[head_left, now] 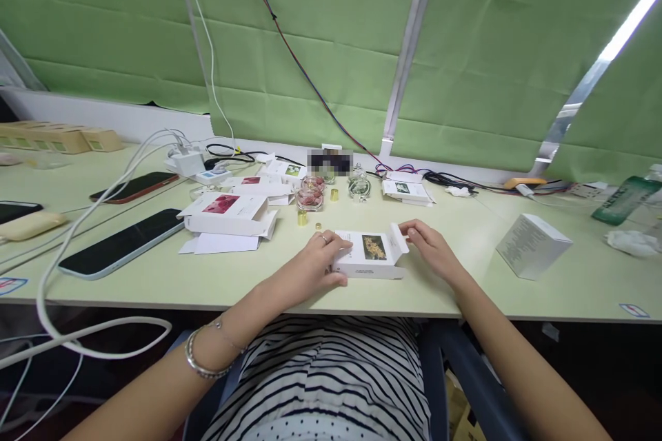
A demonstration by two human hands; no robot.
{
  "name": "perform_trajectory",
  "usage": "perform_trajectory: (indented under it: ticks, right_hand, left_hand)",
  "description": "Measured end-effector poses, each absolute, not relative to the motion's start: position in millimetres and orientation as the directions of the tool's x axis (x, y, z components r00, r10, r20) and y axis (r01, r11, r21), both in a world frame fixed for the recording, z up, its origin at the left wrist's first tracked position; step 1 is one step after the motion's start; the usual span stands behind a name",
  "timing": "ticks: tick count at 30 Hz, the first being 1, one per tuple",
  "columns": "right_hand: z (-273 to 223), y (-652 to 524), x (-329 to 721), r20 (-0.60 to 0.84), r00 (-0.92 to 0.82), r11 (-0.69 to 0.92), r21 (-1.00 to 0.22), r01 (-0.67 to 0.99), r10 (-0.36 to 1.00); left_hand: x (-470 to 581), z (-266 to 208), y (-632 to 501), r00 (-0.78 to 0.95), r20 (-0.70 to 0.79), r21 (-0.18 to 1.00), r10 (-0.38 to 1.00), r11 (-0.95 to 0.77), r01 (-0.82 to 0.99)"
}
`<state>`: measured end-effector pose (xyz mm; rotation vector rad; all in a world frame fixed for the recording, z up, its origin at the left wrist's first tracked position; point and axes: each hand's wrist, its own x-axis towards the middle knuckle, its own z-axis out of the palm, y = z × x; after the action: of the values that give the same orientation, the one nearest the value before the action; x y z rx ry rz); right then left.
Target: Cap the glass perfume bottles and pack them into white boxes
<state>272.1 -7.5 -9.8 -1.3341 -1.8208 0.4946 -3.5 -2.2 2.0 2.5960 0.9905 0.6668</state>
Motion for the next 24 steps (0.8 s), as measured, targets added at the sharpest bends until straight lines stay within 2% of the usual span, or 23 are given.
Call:
perform_trajectory:
  ticks: [3,6,9,12,24]
  right_hand:
    - [-11,-10,263,0.427,-0.165,0.431,-0.660,0.616,0.889]
    - [-12,-14,257,0.350,-0.335,0.484,-0.599,0.638,0.875]
    - [-14,-17,256,0.240,-0.416,0.477,-0.540,0.693,0.877]
    - [-15,-18,256,0.182,-0.445,0.472,-0.502,0.725,0.877]
    - [-14,-17,259,0.191,-0.507,0.525,-0.515,0.678,0.841]
  left_hand:
    - [-14,7,2,0.632,0.234,0.577,0.739,-0.629,0.522]
    - [-22,10,7,0.585,0.145,0.648,0.798,-0.524,0.553]
    - [-26,12,11,0.641,0.095,0.656,0.761,-0.533,0.535]
    - [-26,12,12,0.672,0.105,0.653,0.733,-0.560,0.509]
    - [-25,8,15,0.661,0.114,0.706,0.741,-0.529,0.471]
